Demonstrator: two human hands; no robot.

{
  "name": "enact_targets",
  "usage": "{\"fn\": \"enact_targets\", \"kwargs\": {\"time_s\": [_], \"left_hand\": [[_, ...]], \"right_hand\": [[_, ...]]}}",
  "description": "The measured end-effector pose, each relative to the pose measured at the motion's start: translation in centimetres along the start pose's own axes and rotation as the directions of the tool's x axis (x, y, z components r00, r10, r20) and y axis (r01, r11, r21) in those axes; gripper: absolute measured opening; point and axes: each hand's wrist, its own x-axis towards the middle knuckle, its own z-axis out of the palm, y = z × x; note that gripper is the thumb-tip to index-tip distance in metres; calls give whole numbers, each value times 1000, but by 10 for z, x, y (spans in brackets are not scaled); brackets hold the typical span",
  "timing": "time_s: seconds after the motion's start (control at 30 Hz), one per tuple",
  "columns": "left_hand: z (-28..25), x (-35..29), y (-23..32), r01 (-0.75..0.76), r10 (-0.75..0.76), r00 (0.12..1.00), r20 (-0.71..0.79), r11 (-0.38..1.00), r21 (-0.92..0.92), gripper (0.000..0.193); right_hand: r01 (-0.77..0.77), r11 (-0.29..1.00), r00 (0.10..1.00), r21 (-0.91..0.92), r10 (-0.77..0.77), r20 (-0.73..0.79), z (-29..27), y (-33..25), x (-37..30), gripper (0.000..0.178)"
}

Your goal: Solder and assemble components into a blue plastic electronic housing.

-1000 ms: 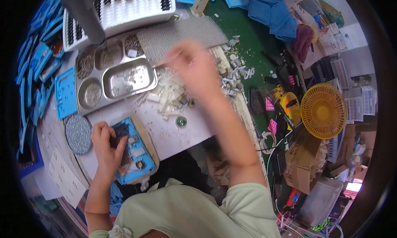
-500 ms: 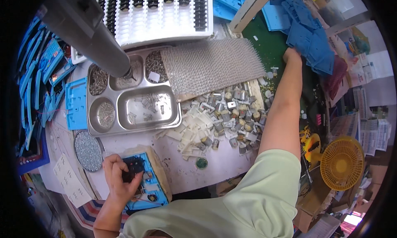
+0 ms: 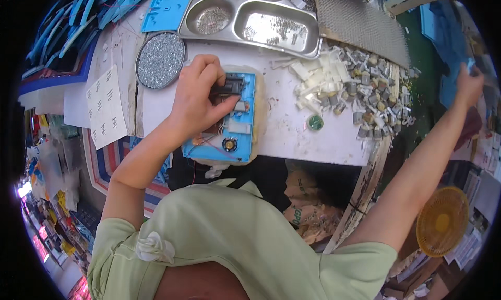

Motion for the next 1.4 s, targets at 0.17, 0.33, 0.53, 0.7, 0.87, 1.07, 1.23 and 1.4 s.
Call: {"fn": "enact_targets", "kwargs": {"time_s": [0.17, 0.33, 0.53, 0.7, 0.87, 1.07, 1.23, 1.4], "left_hand": [[-5, -7, 1, -70, 69, 996, -50, 997, -17, 43], [-62, 2, 18, -82, 101, 995, 10, 861, -502, 52], [-81, 1, 12, 394, -281, 908, 312, 312, -865, 45], [-60, -17, -1, 430, -406, 879, 250, 447, -784, 57], [-43, -47, 7, 335, -318, 942, 105, 900, -278, 76], [-37, -54, 4, 285, -277, 958, 75, 948, -140, 78], [-43, -70, 10, 370, -365, 929, 67, 923, -109, 76], [-40, -90, 14, 493, -481, 868, 122, 864, -105, 69]], "right_hand": [[90, 566, 951, 819, -293, 98, -225, -106, -101, 40], [-239, 26, 681, 971, -708, 187, -310, -274, -209, 45], [-124, 129, 823, 984, -540, 175, -282, -338, -244, 50], [-696, 85, 517, 713, -631, 579, -299, -316, -350, 67], [-335, 524, 530, 784, -583, 616, -312, -297, -394, 64], [-235, 515, 537, 824, -638, 552, -293, -298, -405, 58], [-123, 429, 494, 895, -755, 430, -282, -298, -396, 52], [38, 309, 540, 950, -807, 240, -280, -306, -397, 59]]}}
